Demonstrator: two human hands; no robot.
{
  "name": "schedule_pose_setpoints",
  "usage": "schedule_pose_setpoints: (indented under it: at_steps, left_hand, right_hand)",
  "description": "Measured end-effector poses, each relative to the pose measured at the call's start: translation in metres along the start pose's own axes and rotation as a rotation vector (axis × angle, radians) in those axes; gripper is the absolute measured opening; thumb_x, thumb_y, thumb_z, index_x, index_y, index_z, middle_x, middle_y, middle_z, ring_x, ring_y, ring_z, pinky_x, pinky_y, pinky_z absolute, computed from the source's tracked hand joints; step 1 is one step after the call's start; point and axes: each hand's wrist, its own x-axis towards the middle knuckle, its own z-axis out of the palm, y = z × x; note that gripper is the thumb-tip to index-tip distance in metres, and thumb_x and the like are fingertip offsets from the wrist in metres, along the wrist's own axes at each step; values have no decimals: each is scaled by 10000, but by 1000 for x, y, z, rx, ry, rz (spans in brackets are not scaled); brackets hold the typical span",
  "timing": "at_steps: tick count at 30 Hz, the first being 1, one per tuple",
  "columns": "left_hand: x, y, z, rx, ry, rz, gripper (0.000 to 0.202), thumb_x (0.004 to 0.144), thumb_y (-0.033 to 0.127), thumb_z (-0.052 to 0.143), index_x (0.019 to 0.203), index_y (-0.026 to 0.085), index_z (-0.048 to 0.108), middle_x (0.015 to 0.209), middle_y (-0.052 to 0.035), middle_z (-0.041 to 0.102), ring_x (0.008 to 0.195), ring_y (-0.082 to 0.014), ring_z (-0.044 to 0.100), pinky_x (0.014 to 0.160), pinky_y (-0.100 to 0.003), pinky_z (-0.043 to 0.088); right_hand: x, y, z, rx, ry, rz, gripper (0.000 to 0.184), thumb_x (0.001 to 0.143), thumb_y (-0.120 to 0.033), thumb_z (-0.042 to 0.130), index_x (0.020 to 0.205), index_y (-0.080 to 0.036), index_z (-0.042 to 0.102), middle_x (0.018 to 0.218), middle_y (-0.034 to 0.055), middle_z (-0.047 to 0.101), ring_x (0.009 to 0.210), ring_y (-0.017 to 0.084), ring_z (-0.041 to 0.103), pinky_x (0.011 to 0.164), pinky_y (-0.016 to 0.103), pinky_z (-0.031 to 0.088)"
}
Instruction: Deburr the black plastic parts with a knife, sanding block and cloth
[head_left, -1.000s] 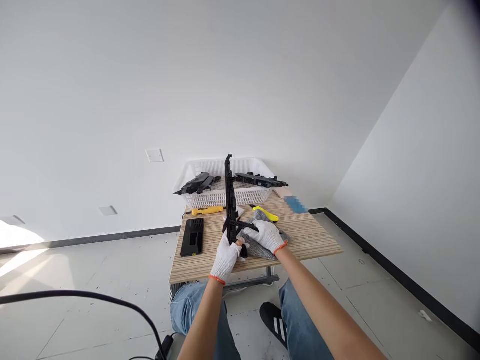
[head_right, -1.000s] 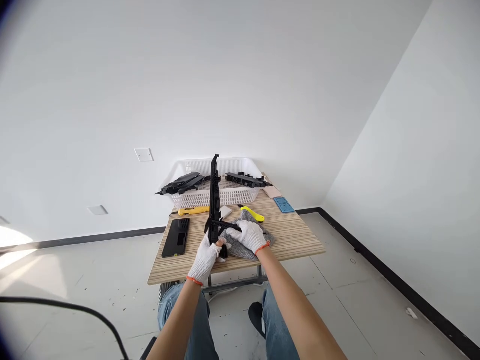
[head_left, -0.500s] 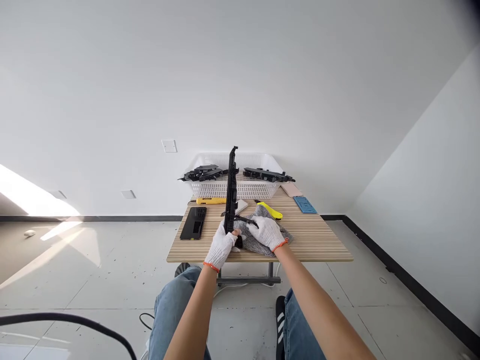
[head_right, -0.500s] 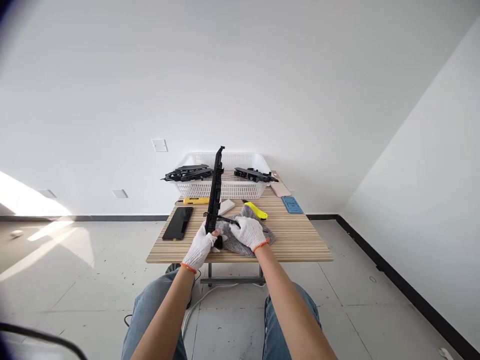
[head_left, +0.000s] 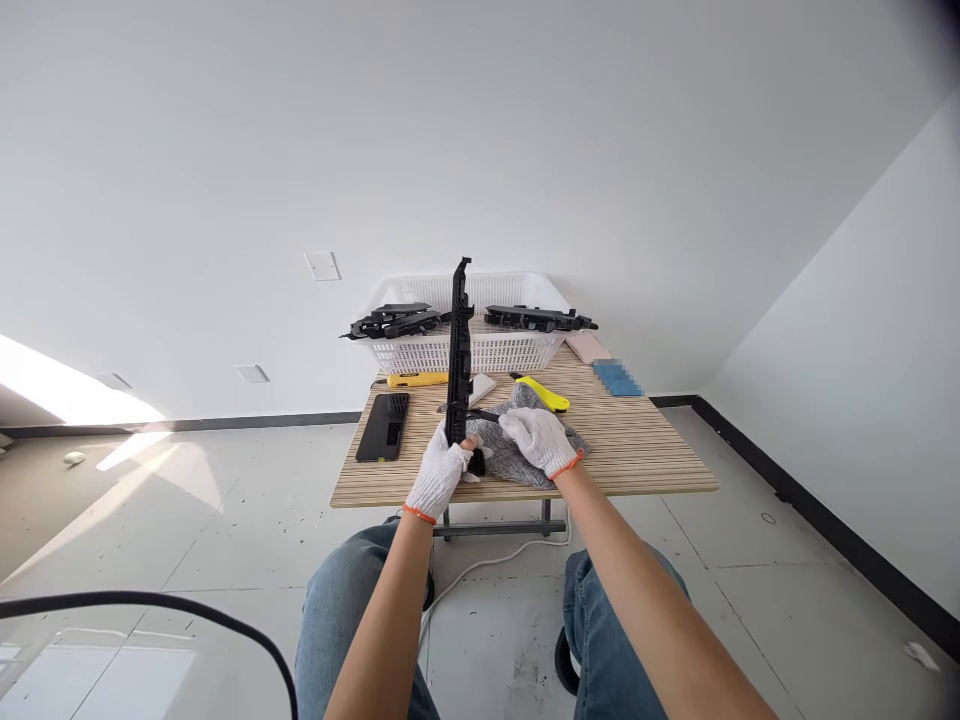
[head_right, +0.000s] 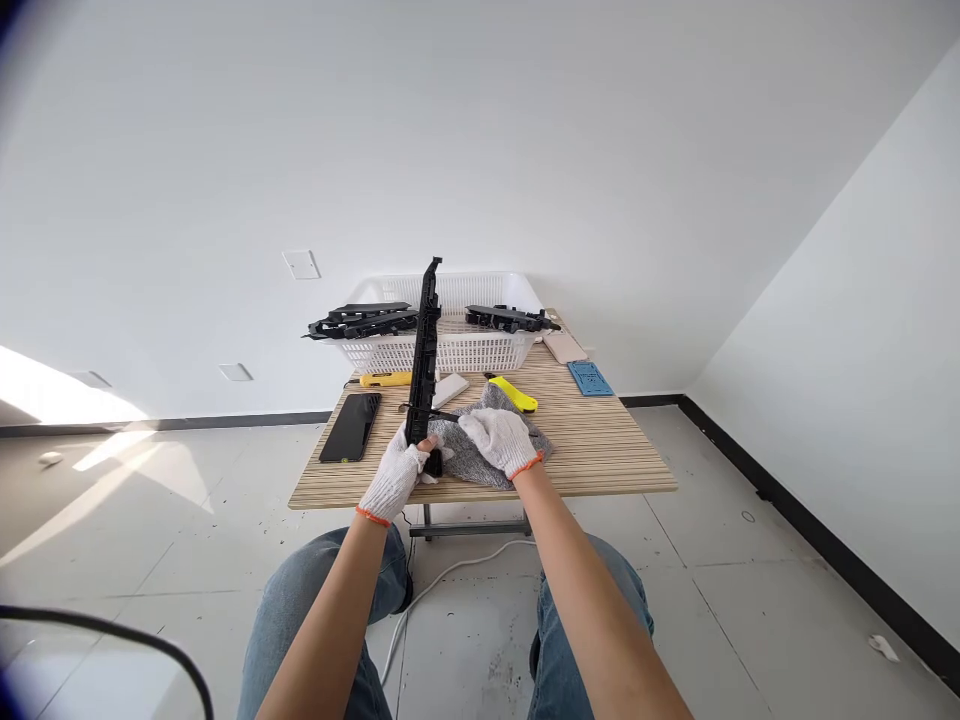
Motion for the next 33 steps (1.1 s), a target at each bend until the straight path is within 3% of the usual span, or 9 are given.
schedule_pose_setpoints:
  at_steps: [3, 7, 12, 19, 29, 33]
  left_hand:
    - [-1, 2, 1, -6, -13, -11, 481, 692, 439, 799, 1058, 224, 572, 865, -2, 650, 649, -160, 694, 381, -181, 475]
    - [-1, 3, 1, 9, -4, -12, 479, 679, 458, 802, 1018, 220, 561, 891, -24, 664, 727, -202, 730, 388, -193, 493]
    - [-2, 4, 3, 47, 36, -29, 501, 674, 463, 786, 1043, 215, 553, 893, -31, 666, 772, -229, 741, 411, -228, 549]
    - [-3, 4, 4, 40, 27, 7, 502, 664, 493, 775, 1009, 208, 547, 847, -23, 653, 749, -220, 738, 402, -209, 536]
    - [-4, 4, 2, 36, 26, -7, 490, 670, 477, 791, 1008, 213, 555, 871, -21, 662, 747, -205, 735, 407, -190, 531]
    - [-2, 2, 1, 30, 24, -5, 488, 672, 472, 798, 999, 203, 555, 834, -11, 648, 622, -153, 680, 385, -190, 517]
  right_hand:
    - [1, 4, 2, 19, -2, 7, 423, 1039, -296, 366, 1023, -198, 778, 1010, 82, 793, 989, 217, 715, 882, 282, 465]
    - [1, 6, 3, 41, 22, 52, 437, 1037, -328, 362, 1084, -201, 777, 1027, 90, 794, 1006, 232, 712, 873, 288, 463]
    - [-2, 2, -1, 67, 44, 67, 486, 1044, -377, 345, 933, -210, 788, 966, 68, 795, 925, 205, 715, 818, 264, 442]
    - [-3, -4, -7, 36, 75, 118, 572, 1041, -446, 330, 789, -190, 775, 807, 88, 768, 804, 210, 692, 652, 285, 361]
    - [-4, -9, -14, -8, 44, 157, 581, 1050, -460, 341, 736, -190, 749, 795, 87, 764, 798, 212, 682, 645, 298, 322]
    - [-4, -9, -14, -22, 28, 161, 564, 1057, -442, 345, 758, -192, 753, 827, 87, 772, 838, 218, 692, 666, 296, 343]
